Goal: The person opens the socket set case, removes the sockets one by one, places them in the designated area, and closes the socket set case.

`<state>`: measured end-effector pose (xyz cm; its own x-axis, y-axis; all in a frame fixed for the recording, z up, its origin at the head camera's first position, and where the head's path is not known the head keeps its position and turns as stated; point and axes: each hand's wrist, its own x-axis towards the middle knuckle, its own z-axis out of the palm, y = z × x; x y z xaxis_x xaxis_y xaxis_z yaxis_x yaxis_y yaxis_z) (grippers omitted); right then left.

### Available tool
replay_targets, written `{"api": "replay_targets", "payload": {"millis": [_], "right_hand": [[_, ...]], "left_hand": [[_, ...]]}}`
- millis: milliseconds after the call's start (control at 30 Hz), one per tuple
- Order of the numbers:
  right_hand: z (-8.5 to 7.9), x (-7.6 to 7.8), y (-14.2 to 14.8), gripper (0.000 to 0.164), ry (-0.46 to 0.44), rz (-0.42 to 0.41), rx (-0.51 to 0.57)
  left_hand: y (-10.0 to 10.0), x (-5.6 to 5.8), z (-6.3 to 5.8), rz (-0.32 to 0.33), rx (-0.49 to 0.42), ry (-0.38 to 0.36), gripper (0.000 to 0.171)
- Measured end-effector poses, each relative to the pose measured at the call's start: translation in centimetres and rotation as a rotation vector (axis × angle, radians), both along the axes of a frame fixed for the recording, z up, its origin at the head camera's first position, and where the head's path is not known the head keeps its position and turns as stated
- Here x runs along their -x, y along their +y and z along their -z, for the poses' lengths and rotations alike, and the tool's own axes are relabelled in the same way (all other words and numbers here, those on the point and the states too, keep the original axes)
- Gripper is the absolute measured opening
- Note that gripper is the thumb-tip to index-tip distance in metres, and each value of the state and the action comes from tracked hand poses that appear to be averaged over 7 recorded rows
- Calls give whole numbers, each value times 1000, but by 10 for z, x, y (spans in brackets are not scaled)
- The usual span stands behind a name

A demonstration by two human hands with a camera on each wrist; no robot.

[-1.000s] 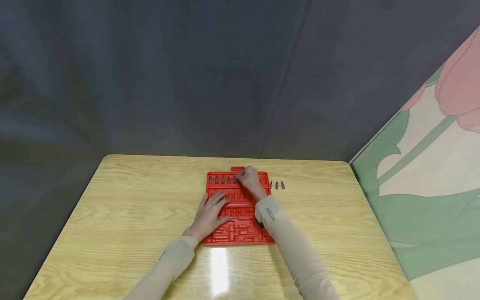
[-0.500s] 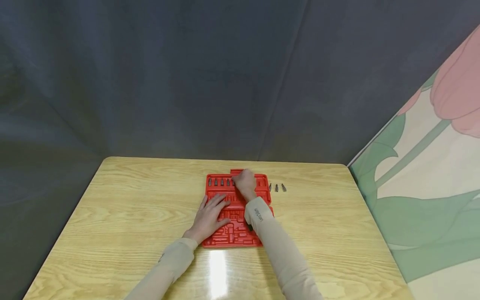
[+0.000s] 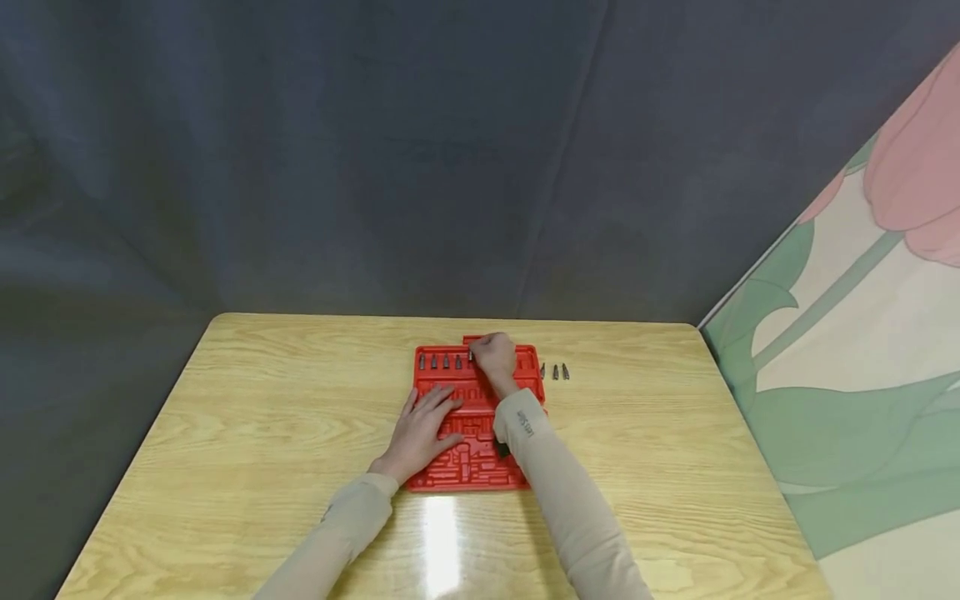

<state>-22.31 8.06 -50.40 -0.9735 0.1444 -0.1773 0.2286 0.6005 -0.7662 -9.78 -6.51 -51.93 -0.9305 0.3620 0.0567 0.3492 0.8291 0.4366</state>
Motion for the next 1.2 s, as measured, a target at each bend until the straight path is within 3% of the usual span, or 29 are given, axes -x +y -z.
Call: {"api": "replay_targets", "payload": {"millis": [233, 333, 500, 633, 700, 800, 933, 1033, 1200], "right_hand": [[-1, -1, 4, 22, 39, 2, 134], [-2, -1, 8, 19, 33, -18, 285], [-14, 3, 28, 26, -126, -75, 693], [-26, 12, 67, 35, -260, -79, 830], [-32, 16, 93, 36, -280, -81, 801], [-37, 19, 133, 37, -263, -99, 661], [-35, 16, 173, 34, -215, -64, 471], [-26, 11, 185, 29, -228, -10, 404], [-11, 11, 174, 19, -212, 11, 279]], "left_hand": [[-1, 0, 2, 0, -11, -4, 58], [1, -1, 2, 4, -26, -6, 58], [2, -4, 2, 1, -40, -10, 59], [-1, -4, -1, 6, -39, -19, 59], [-4, -3, -4, 5, -42, -15, 59], [-7, -3, -8, -4, -46, -2, 58], [-10, 0, -13, -10, -42, 0, 59], [-13, -1, -14, -10, -47, -25, 60], [-20, -6, -13, -23, -60, -38, 59]]}}
